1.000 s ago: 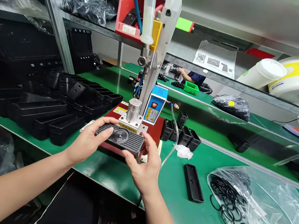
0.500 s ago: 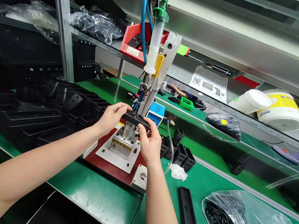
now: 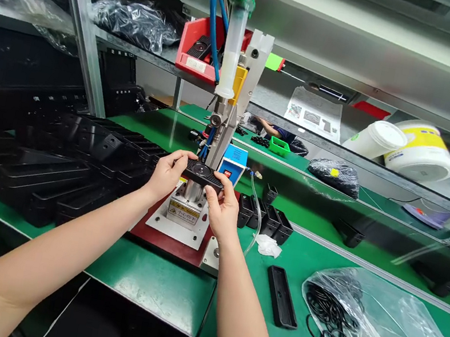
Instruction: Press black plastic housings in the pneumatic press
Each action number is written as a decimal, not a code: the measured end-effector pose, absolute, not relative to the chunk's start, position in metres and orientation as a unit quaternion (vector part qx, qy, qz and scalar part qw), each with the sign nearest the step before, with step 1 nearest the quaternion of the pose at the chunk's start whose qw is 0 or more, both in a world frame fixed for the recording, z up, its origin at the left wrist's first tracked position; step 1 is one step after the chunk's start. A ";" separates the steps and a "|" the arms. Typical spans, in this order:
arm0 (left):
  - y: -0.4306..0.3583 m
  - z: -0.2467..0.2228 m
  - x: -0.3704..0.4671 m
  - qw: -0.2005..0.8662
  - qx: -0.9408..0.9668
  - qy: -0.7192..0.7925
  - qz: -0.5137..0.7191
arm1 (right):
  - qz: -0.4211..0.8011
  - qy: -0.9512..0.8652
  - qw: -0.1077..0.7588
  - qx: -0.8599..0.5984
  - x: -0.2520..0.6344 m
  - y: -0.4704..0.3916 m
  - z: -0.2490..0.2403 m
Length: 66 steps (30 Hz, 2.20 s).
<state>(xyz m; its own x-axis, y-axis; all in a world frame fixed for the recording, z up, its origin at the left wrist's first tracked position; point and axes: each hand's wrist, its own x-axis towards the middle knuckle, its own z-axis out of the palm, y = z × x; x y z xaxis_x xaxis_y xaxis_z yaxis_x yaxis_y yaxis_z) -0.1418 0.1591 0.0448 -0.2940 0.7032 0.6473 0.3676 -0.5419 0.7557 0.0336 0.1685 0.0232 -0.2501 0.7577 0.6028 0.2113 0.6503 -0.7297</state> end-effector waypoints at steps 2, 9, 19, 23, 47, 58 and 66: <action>0.149 0.041 -0.140 0.090 0.574 0.472 0.663 | 0.249 -0.752 0.509 -0.336 0.038 0.160 0.021; 0.054 -0.046 -0.142 -0.090 0.664 0.375 0.641 | 0.120 -0.677 0.461 -0.561 0.164 0.133 -0.006; 0.040 -0.100 -0.130 0.132 0.813 0.456 0.338 | 0.020 -0.526 0.235 -0.817 0.352 0.096 -0.063; 0.040 -0.098 -0.131 0.148 0.806 0.466 0.334 | -0.022 -0.532 0.184 -0.826 0.349 0.098 -0.080; 0.042 -0.101 -0.131 0.174 0.787 0.478 0.350 | -0.104 -0.668 0.404 -0.617 0.223 0.115 0.031; 0.043 -0.097 -0.131 0.217 0.767 0.483 0.362 | -0.207 -0.857 0.421 -0.213 0.021 0.148 0.095; 0.043 -0.099 -0.131 0.212 0.767 0.489 0.358 | -0.301 -0.855 0.362 -0.215 0.015 0.144 0.086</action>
<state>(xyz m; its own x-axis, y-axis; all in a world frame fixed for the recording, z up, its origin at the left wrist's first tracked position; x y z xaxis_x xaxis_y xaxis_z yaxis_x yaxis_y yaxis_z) -0.1307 0.0431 -0.0988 0.2665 0.9015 0.3411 0.5976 -0.4322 0.6754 0.0147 0.1444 0.0859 -0.6446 0.1497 0.7497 0.5867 0.7256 0.3596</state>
